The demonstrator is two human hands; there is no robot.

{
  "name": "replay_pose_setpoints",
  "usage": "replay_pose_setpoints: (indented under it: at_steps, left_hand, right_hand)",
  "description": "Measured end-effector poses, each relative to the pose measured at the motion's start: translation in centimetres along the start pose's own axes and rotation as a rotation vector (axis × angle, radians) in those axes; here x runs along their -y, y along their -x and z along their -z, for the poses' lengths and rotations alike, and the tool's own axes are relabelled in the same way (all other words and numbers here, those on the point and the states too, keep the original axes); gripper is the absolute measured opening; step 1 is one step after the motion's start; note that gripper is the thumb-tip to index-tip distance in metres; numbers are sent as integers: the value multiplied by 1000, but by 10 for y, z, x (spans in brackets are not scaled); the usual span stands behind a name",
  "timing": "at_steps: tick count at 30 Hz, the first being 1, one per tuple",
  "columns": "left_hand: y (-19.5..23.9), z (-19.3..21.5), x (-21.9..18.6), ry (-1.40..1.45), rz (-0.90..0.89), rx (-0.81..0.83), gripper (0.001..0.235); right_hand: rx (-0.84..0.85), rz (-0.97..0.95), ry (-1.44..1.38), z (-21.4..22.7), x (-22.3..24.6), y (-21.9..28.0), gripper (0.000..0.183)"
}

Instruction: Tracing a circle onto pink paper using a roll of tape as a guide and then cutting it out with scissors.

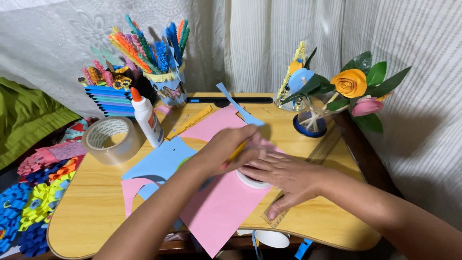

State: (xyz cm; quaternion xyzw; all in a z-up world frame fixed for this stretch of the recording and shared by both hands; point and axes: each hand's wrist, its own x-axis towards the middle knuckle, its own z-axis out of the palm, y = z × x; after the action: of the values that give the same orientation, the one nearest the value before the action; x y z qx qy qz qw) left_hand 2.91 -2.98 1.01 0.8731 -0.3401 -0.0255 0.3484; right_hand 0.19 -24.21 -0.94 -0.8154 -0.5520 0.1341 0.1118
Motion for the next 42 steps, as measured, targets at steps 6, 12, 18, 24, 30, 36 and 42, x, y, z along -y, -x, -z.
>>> replay_pose_setpoints:
  at_steps: [6, 12, 18, 24, 30, 36, 42]
  left_hand:
    - [29, -12, 32, 84, -66, 124, 71]
    - [23, -18, 39, 36, -161, 85, 70]
    - [22, -17, 35, -14, -63, 122, 70]
    - [19, -17, 37, -56, -56, 134, 72]
    - [19, -18, 40, -58, -85, 127, 68]
    - [19, -20, 45, -65, -98, 120, 63]
    - [16, -17, 38, -75, -124, 146, 56]
  right_hand:
    - [43, -45, 118, -23, -22, 4, 118]
    - [57, -57, 119, -20, -20, 3, 119]
    - [-19, -5, 149, -28, -24, 6, 112]
    - [-32, -150, 140, -31, -9, 4, 107]
    - [-70, -450, 112, -42, 42, -26, 117]
    - [-206, -587, -30, -50, 47, -42, 117]
    - [-129, -645, -207, -33, 57, -40, 112]
